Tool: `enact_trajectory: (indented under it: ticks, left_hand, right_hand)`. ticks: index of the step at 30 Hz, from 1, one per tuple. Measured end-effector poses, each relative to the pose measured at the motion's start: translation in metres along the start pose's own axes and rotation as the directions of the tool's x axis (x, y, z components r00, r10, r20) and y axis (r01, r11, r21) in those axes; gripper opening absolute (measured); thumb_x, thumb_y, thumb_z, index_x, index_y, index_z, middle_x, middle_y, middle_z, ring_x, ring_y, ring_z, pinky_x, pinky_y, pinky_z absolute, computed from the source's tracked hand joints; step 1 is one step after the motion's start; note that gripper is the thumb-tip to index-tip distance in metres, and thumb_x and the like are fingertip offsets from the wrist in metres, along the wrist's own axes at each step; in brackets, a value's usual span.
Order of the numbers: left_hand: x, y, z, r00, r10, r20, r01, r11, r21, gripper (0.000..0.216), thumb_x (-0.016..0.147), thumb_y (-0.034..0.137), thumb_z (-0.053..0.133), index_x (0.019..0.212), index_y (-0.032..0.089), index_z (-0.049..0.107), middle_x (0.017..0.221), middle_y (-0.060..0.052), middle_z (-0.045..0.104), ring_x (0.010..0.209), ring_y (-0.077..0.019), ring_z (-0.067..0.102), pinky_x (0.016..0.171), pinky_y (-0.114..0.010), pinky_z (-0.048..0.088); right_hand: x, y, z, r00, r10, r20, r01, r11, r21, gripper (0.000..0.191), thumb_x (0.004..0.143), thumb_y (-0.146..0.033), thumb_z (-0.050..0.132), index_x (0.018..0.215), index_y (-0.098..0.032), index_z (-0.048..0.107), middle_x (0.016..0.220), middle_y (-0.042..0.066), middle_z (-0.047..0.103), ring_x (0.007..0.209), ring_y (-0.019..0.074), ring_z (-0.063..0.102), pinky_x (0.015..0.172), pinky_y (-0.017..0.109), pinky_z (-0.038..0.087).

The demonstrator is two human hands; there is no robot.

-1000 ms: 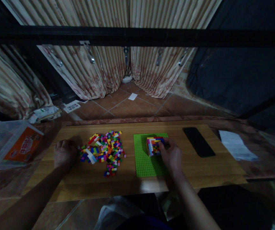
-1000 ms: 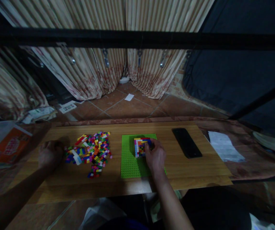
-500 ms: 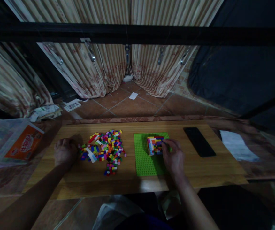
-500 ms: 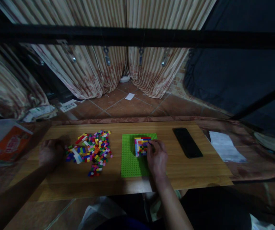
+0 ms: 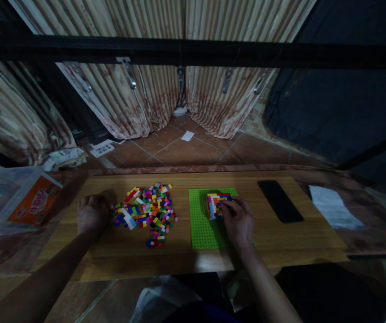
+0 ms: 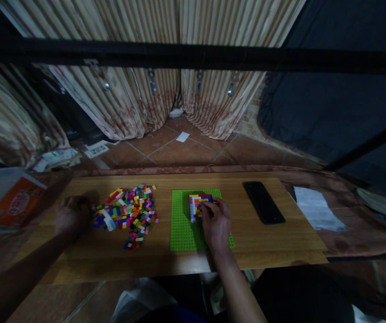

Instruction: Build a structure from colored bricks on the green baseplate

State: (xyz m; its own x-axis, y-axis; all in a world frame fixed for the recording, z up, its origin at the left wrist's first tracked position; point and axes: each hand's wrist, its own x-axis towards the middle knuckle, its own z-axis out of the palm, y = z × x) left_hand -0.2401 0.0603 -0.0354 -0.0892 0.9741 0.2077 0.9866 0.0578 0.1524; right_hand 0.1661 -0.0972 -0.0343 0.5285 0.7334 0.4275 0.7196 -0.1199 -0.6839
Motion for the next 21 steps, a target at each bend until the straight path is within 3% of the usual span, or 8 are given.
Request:
enact_trajectory:
  ticks: [5, 17, 21]
  left_hand:
    - [0.0008, -0.0008, 0.0014, 1.0, -0.011, -0.011, 0.012, 1.0, 0.015, 0.029, 0.086, 0.02, 0.039, 0.1, 0.013, 0.062, 0.105, -0.015, 0.06, 0.107, -0.0292, 0.052, 0.093, -0.04, 0.042]
    - [0.0001, 0.0016, -0.0004, 1.0, 0.0, -0.017, 0.001, 0.999, 0.05, 0.033, 0.087, 0.022, 0.037, 0.104, 0.012, 0.063, 0.108, -0.016, 0.061, 0.106, -0.0295, 0.053, 0.091, -0.039, 0.044]
    - [0.0001, -0.0001, 0.0004, 1.0, 0.019, -0.022, -0.018, 0.999, 0.045, 0.032, 0.086, 0.021, 0.037, 0.101, 0.013, 0.064, 0.105, -0.015, 0.061, 0.106, -0.0293, 0.053, 0.092, -0.04, 0.044]
  right_hand:
    - [-0.0021, 0.002, -0.0014, 1.0, -0.021, 0.008, 0.021, 1.0, -0.004, 0.03, 0.085, -0.043, 0.057, 0.095, -0.018, 0.072, 0.11, 0.012, 0.063, 0.105, 0.0249, 0.056, 0.092, 0.043, 0.047]
    - [0.0013, -0.0056, -0.0028, 0.977, -0.214, 0.026, 0.208, 0.909, -0.361, 0.028, 0.092, -0.033, 0.052, 0.084, -0.017, 0.074, 0.108, 0.013, 0.065, 0.097, 0.0255, 0.054, 0.086, 0.042, 0.043]
    - [0.0014, -0.002, -0.0004, 0.971, -0.237, -0.025, 0.216, 0.919, -0.331, 0.027, 0.091, -0.033, 0.053, 0.082, -0.018, 0.074, 0.108, 0.013, 0.065, 0.098, 0.0252, 0.054, 0.085, 0.041, 0.043]
